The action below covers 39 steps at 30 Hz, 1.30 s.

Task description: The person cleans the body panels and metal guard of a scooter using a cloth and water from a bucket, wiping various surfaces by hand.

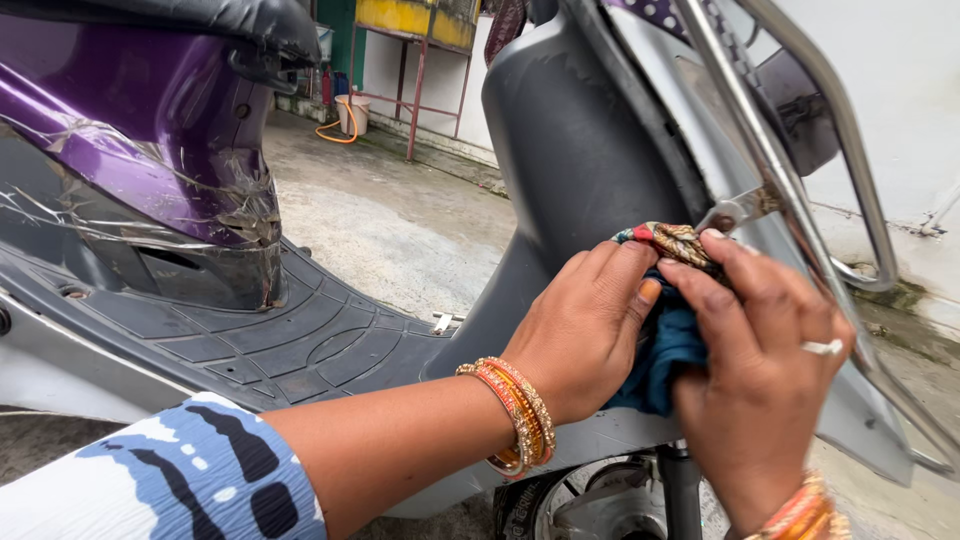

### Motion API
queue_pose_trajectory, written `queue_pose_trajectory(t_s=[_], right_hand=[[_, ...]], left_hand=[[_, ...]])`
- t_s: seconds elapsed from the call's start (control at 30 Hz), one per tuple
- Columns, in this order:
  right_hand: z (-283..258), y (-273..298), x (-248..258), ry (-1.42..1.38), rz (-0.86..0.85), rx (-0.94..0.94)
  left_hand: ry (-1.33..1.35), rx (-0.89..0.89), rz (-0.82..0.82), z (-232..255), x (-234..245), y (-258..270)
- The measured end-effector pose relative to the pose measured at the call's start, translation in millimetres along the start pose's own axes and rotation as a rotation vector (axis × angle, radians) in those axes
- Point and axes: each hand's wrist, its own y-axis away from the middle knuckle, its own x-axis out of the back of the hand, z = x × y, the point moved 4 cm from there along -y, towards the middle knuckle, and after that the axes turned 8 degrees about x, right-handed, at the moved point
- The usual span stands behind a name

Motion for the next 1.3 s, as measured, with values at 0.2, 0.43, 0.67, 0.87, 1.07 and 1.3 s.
queue_pose_trajectory(t_s=[0.2, 0.43, 0.67, 0.87, 1.07, 1.3], right_hand=[[-60.4, 29.0, -27.9, 0.045, 0.074, 0.092], [-131.7, 73.5, -71.4, 0.059, -0.055, 0.131], [-181.2, 107.9, -95.8, 0.06, -0.029, 0.329], [-120.4, 79.4, -66.1, -0.181, 0.054, 0.367], [-26.1, 14.8, -11.9, -0.073, 0.125, 0.118], [-15.7, 7.0, -2.4, 0.037, 0.224, 0.154]], left_hand=[[0.006, 0.088, -0.046, -39.6, 18.1, 37.3], [-0.098, 0.305, -0.134, -90.3, 55.4, 102.9], [-0.242, 0.552, -0.118, -126.7, 87.6, 154.7], [-0.272, 0.51, -0.035, -89.9, 70.6, 131.2], [-0.057, -0.018, -0.028, -6.1, 42.4, 55.3], [0.012, -0.056, -0.008, 0.5, 10.0, 25.9]])
